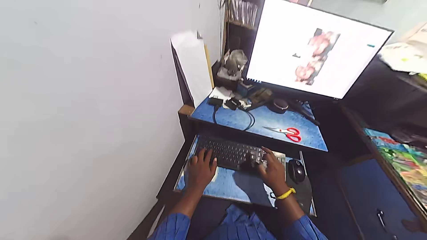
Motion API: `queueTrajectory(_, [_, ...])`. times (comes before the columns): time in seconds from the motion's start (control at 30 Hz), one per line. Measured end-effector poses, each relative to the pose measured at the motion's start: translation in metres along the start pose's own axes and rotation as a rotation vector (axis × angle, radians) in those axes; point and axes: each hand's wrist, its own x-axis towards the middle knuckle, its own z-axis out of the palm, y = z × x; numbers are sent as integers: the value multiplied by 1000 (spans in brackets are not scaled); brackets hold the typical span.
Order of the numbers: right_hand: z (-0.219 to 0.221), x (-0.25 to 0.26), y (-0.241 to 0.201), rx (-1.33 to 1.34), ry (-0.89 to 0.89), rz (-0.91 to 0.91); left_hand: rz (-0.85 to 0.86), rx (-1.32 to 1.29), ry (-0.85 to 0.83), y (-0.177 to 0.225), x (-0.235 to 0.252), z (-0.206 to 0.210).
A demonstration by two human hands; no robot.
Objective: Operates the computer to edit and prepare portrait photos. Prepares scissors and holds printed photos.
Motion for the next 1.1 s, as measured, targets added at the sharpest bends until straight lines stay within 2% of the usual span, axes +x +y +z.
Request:
queueTrajectory(0.17, [-23, -35, 100, -310, 130, 287, 12, 3, 54, 0, -1, 5])
queueTrajectory(0.3, [-17, -69, 141, -334, 169, 391, 18, 23, 65, 0, -2, 8])
queueTrajectory(0.6, [-13, -74, 136, -253, 61, 432, 10, 61, -39, 1, -1, 2])
queueTrajectory(0.83, [-8, -77, 145, -255, 163, 453, 15, 88, -48, 2, -1, 3])
queueTrajectory(1.1, [-12, -77, 139, -219, 83, 404, 10, 82, -65, 4, 0, -3])
